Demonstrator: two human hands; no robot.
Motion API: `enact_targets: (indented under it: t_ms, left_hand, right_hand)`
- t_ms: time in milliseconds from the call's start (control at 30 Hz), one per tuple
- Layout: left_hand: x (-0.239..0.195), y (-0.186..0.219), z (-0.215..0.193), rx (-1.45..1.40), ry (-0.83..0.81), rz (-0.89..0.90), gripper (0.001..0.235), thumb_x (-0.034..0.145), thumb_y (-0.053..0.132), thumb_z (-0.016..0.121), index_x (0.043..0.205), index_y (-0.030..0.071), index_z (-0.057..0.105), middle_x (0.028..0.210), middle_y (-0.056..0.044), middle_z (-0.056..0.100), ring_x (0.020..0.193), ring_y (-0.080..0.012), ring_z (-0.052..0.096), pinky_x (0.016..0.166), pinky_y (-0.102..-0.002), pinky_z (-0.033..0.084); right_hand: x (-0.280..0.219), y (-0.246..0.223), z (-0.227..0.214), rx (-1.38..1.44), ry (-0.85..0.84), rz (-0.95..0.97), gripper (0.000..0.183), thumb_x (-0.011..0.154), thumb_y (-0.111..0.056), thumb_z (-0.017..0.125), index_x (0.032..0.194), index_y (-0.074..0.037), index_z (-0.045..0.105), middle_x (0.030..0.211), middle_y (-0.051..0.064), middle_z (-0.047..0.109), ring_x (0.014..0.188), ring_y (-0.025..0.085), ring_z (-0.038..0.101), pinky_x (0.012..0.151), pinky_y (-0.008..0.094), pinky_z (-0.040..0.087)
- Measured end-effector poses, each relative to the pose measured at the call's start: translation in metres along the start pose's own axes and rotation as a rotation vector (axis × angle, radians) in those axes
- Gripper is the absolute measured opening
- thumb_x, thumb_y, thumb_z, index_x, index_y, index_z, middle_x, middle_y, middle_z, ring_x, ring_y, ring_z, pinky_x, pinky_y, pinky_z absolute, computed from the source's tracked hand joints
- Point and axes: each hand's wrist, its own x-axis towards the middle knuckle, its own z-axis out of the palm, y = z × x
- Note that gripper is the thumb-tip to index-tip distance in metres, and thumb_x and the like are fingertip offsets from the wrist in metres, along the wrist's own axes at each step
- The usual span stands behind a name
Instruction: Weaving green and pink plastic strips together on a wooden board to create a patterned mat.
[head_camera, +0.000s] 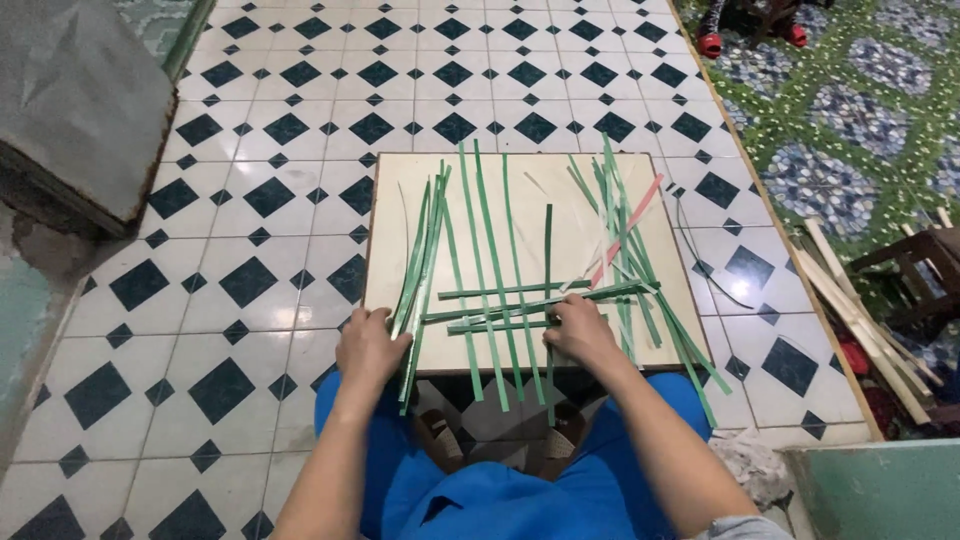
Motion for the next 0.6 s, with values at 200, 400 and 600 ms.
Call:
enact_targets:
  t_ms: [200, 400, 600]
  left_hand:
    - [-0.01, -0.016, 0.002, -0.127, 0.032, -0.035, 0.049, 0.081, 0.028, 0.077, 0.124, 0.007, 0.063, 0.113, -0.014, 0.057, 0.107, -0.0377, 0.063, 0.081, -0.048, 0.055]
    - [-0.044, -0.005, -0.021, -0.161, -0.06, -0.077, 0.029, 0.084, 0.022, 0.073, 0.106, 0.004, 0.069, 0.098, -0.014, 0.066, 0.102, -0.0383, 0.065, 0.084, -0.047, 0.053]
    - [-0.053, -0.022, -0.005, -0.357, -0.066, -0.14, 0.035, 0.079, 0.021, 0.078, 0.107, 0.002, 0.069, 0.096, -0.021, 0.071, 0.102, -0.0414, 0.065, 0.081, -0.049, 0.054]
  right_hand:
    - [-0.014, -0.018, -0.013, 0.082, 0.115, -0.028, 0.034, 0.089, -0.025, 0.067, 0.119, -0.009, 0.068, 0.121, 0.014, 0.063, 0.121, 0.034, 0.057, 0.095, 0.045, 0.052]
    - [-0.058, -0.127, 0.019, 0.36, -0.335, -0.201, 0.028, 0.09, -0.02, 0.063, 0.114, -0.006, 0.068, 0.108, 0.02, 0.068, 0.107, 0.04, 0.062, 0.089, 0.048, 0.052]
    - [-0.035, -0.178, 0.078, 0.598, -0.258, -0.197, 0.03, 0.087, -0.028, 0.067, 0.105, -0.004, 0.061, 0.089, 0.017, 0.069, 0.097, 0.043, 0.064, 0.075, 0.047, 0.052]
